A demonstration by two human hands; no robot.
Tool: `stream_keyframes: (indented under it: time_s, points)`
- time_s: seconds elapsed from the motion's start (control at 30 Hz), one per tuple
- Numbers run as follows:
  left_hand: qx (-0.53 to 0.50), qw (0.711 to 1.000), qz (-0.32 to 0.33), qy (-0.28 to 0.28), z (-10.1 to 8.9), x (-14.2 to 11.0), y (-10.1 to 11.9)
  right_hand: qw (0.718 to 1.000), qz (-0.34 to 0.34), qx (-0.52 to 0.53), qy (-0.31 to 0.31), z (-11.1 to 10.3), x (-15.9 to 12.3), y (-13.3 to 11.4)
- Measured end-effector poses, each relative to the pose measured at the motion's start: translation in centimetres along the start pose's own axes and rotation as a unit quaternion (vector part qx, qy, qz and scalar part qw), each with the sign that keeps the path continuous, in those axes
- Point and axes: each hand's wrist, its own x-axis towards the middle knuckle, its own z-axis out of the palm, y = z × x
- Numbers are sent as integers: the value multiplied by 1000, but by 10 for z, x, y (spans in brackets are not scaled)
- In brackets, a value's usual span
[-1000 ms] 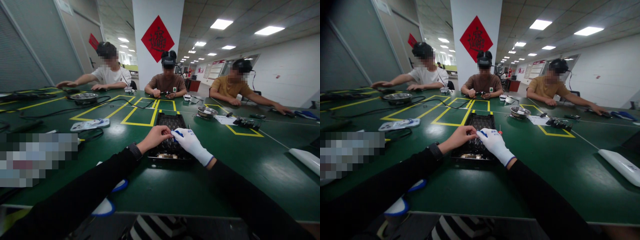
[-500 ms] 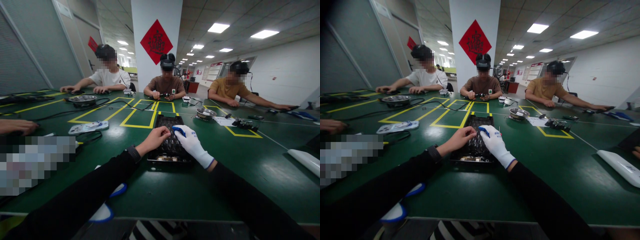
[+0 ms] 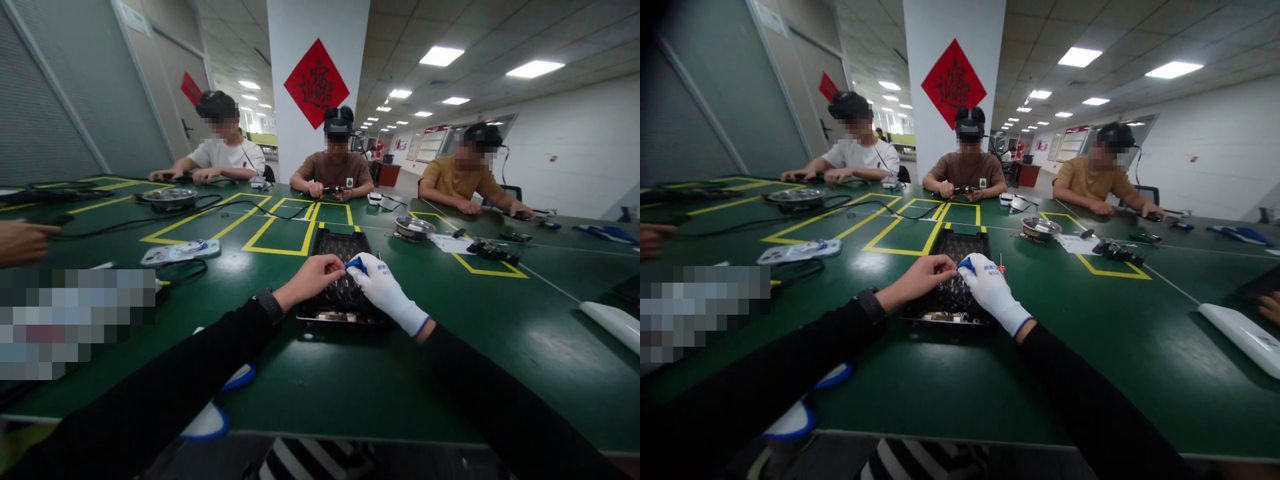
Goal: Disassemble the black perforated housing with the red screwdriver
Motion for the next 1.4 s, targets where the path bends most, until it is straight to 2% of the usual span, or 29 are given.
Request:
stream_keyframes:
  time_s: [0.23,0.4,0.7,0.87,1.07,1.17,1.27,1.4]
  points:
    - [3,1000,5,4,0,1,1,998,4,62,23,1,1,1]
    - [14,999,-9,30,0,0,0,988,94,97,77,-3,0,-1]
    - [7,1000,-8,27,0,-1,3,993,37,91,63,-3,3,1]
    - [15,999,-9,32,0,-1,1,983,71,142,91,2,1,4]
    - [4,1000,8,10,-1,-3,5,975,105,182,72,5,1,5]
    - [-9,1000,14,-4,-3,-4,9,984,71,156,52,2,1,2]
    - [-18,1000,16,-5,-3,-4,9,997,21,63,33,-2,1,0]
    - [-18,1000,14,-18,-2,-3,5,999,-12,-46,22,-3,2,1]
